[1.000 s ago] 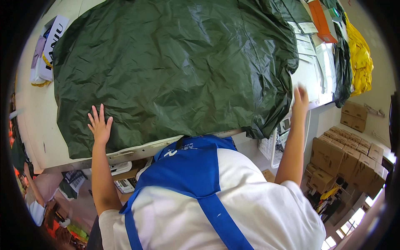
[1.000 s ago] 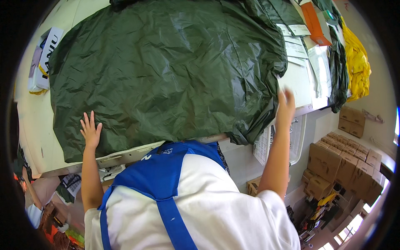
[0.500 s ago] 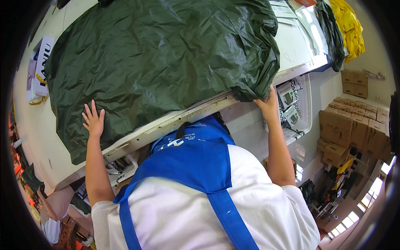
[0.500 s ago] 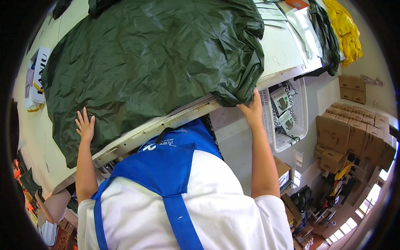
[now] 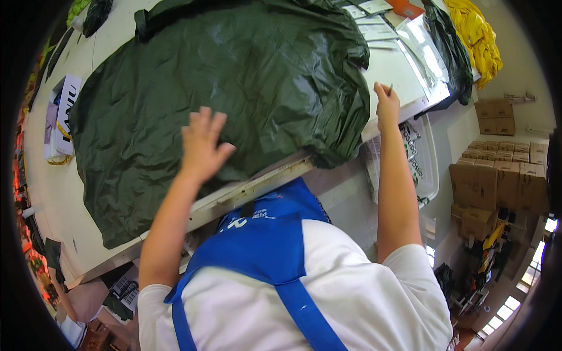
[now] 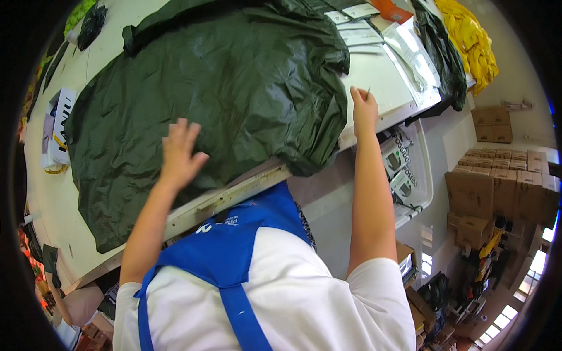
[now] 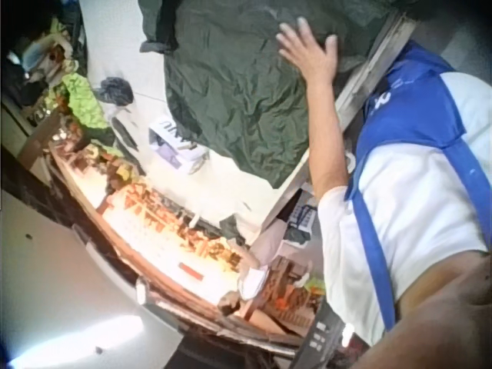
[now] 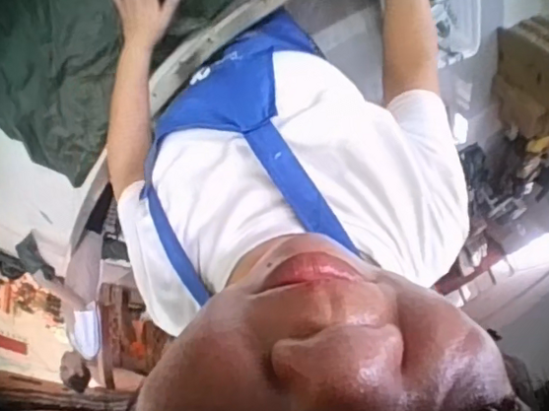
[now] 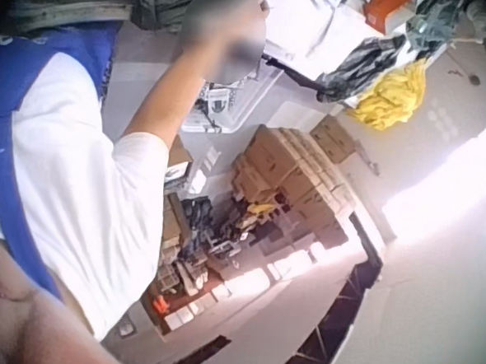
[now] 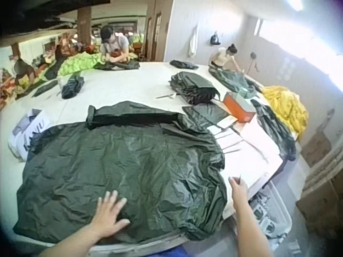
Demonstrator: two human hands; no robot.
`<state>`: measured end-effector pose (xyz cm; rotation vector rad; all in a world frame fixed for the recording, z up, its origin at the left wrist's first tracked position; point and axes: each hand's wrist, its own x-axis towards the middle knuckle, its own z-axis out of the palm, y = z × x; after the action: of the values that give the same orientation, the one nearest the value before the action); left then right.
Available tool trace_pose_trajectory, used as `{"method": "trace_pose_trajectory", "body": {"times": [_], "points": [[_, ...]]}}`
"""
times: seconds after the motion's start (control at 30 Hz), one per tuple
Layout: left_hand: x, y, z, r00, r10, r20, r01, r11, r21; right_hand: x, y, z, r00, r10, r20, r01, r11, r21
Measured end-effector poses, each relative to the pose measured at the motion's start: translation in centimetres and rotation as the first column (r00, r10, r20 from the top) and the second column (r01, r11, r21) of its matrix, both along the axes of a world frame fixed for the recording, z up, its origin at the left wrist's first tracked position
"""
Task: The person folds a large green raincoat on a white table, smoothing and aligning the fabric into a compact rectangle. They then place the folded item into a white basket and retrieve another raincoat to repeat the folding process, using a small blade to trim loose threads.
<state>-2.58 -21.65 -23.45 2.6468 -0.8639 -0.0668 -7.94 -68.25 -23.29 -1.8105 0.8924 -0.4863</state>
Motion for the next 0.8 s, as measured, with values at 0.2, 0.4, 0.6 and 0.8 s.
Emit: {"method": "trace_pose_trajectory", "body": {"times": [0.2, 0.4, 0.6, 0.8], "points": [[-2.6, -13.0, 1.2, 0.886, -0.451, -0.108, 0.457, 0.889, 0.028, 10.8, -9.3, -3.2, 0.968, 0.059, -0.244, 0.024, 0.945, 0.326], [-3.0, -12.8, -1.9, 0.899, -0.36, -0.25, 0.376, 0.927, 0.017, 14.1, -13.3, -0.9, 0.967, 0.216, -0.136, -0.255, 0.795, -0.55], [-3.2, -14.9, -1.6, 0.869, -0.397, -0.295, 0.415, 0.91, -0.002, 11.5, -20.2, -8.5, 0.911, 0.167, -0.378, -0.35, 0.798, -0.491], [-2.9, -16.5, -0.5, 0.89, -0.422, -0.174, 0.409, 0.906, -0.108, 5.9, -15.9, -5.3, 0.884, 0.004, -0.468, -0.385, 0.574, -0.723]]}}
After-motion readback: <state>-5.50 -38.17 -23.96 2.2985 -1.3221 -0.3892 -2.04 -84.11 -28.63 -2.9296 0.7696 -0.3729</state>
